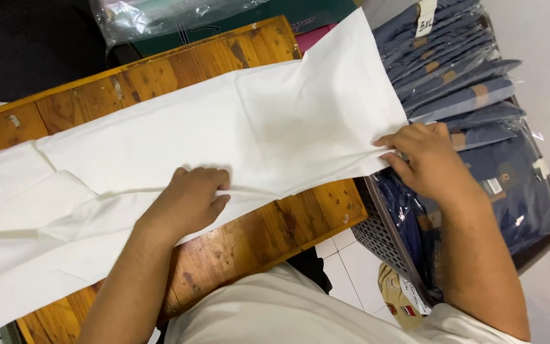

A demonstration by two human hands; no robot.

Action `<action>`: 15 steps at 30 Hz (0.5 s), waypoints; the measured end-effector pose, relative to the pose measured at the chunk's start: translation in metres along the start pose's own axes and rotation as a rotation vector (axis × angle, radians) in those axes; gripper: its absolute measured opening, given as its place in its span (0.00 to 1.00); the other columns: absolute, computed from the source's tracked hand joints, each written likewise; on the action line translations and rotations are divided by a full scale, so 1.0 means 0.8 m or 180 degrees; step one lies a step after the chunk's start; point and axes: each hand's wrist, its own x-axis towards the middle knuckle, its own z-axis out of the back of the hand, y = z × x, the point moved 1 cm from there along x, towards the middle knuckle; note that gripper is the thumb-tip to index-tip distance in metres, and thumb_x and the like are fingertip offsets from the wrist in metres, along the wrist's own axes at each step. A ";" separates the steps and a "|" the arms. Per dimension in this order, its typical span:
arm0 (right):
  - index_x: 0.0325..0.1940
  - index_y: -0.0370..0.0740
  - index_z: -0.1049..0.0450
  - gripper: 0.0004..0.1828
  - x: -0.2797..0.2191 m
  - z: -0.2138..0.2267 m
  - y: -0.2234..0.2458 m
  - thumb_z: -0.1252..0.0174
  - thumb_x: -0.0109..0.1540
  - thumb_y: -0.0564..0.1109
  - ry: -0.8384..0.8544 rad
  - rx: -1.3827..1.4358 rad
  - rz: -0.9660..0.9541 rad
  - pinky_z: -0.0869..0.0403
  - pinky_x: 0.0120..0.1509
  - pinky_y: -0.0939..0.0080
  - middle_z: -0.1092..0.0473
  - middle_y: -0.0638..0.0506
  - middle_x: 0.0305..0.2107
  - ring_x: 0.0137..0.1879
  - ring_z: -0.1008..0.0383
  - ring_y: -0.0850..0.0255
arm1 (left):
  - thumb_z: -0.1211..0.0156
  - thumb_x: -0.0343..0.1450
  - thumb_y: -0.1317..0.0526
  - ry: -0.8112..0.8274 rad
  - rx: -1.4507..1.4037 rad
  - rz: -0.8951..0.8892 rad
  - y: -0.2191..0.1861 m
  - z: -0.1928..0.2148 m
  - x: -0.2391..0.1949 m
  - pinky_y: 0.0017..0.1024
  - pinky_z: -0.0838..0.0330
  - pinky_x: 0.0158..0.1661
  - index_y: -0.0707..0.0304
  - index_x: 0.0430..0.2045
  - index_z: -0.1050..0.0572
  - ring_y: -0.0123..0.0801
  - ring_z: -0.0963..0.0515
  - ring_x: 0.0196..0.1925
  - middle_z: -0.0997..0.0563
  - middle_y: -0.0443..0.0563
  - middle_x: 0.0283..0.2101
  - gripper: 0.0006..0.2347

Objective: Folding a white shirt and preparing it for packaging on a wooden workbench.

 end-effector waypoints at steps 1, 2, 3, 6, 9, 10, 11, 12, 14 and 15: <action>0.53 0.50 0.22 0.12 0.000 0.001 -0.011 0.39 0.64 0.46 0.0001 0.0023 0.0015 0.43 0.55 0.53 0.24 0.56 0.45 0.49 0.27 0.57 | 0.48 0.73 0.62 0.0004 0.0005 0.0026 -0.002 0.003 -0.001 0.35 0.41 0.53 0.55 0.26 0.31 0.39 0.26 0.33 0.25 0.44 0.27 0.05; 0.50 0.54 0.20 0.11 0.000 0.001 -0.022 0.38 0.64 0.50 0.0148 -0.0149 -0.0071 0.42 0.54 0.53 0.26 0.57 0.41 0.48 0.31 0.57 | 0.50 0.73 0.62 0.0076 -0.0018 0.0126 -0.004 0.005 -0.002 0.34 0.38 0.55 0.54 0.27 0.33 0.40 0.29 0.27 0.25 0.44 0.22 0.05; 0.47 0.59 0.19 0.10 0.000 0.001 -0.033 0.38 0.63 0.55 0.0297 -0.0326 -0.0158 0.40 0.52 0.52 0.29 0.59 0.37 0.47 0.34 0.56 | 0.51 0.74 0.61 0.0148 -0.0043 0.0222 -0.005 0.007 -0.003 0.32 0.36 0.57 0.54 0.28 0.34 0.41 0.32 0.22 0.25 0.45 0.17 0.04; 0.45 0.52 0.19 0.08 0.006 0.006 -0.049 0.36 0.61 0.50 0.0240 0.0144 0.0095 0.42 0.62 0.50 0.28 0.58 0.46 0.53 0.33 0.56 | 0.51 0.76 0.55 0.0286 -0.0193 0.0640 0.001 0.012 -0.007 0.37 0.32 0.36 0.54 0.40 0.31 0.41 0.23 0.33 0.19 0.50 0.29 0.06; 0.45 0.44 0.22 0.09 0.030 0.039 -0.031 0.39 0.63 0.47 0.0151 0.0931 0.0258 0.37 0.69 0.46 0.23 0.51 0.49 0.59 0.27 0.55 | 0.51 0.76 0.51 0.0280 -0.0199 0.0683 0.006 0.017 -0.004 0.39 0.30 0.40 0.51 0.44 0.30 0.43 0.20 0.39 0.17 0.52 0.37 0.10; 0.45 0.44 0.22 0.09 0.041 0.038 -0.040 0.39 0.63 0.47 0.0155 0.0934 0.0274 0.37 0.69 0.46 0.23 0.51 0.49 0.59 0.27 0.55 | 0.51 0.76 0.51 0.0271 -0.0204 0.0696 0.009 0.020 -0.002 0.39 0.30 0.40 0.51 0.44 0.30 0.43 0.20 0.39 0.17 0.52 0.37 0.10; 0.48 0.42 0.22 0.09 0.051 0.035 -0.050 0.39 0.64 0.45 0.0172 0.0993 -0.0011 0.29 0.61 0.52 0.23 0.49 0.46 0.52 0.25 0.56 | 0.51 0.76 0.51 0.0138 -0.0347 0.0686 0.012 0.024 0.000 0.36 0.29 0.41 0.50 0.45 0.27 0.41 0.19 0.39 0.15 0.49 0.37 0.10; 0.50 0.41 0.22 0.10 0.062 0.034 -0.059 0.40 0.66 0.42 0.0190 0.1050 -0.0297 0.22 0.52 0.58 0.23 0.48 0.43 0.45 0.23 0.57 | 0.50 0.75 0.51 0.0004 -0.0488 0.0676 0.015 0.028 0.002 0.33 0.28 0.42 0.48 0.46 0.23 0.39 0.18 0.39 0.14 0.47 0.37 0.11; 0.51 0.40 0.22 0.10 0.090 0.049 -0.047 0.38 0.66 0.43 0.0168 0.1242 -0.0759 0.23 0.47 0.59 0.24 0.47 0.41 0.39 0.26 0.59 | 0.48 0.75 0.51 -0.0157 -0.0586 0.0773 0.016 0.041 -0.002 0.31 0.31 0.39 0.50 0.41 0.23 0.36 0.22 0.33 0.18 0.47 0.30 0.10; 0.52 0.39 0.23 0.12 0.104 0.057 -0.042 0.36 0.67 0.44 0.0157 0.1416 -0.1232 0.24 0.42 0.61 0.25 0.46 0.39 0.34 0.29 0.61 | 0.46 0.75 0.51 -0.0316 -0.0696 0.0852 0.018 0.048 -0.004 0.28 0.34 0.36 0.52 0.36 0.23 0.33 0.25 0.27 0.21 0.46 0.24 0.09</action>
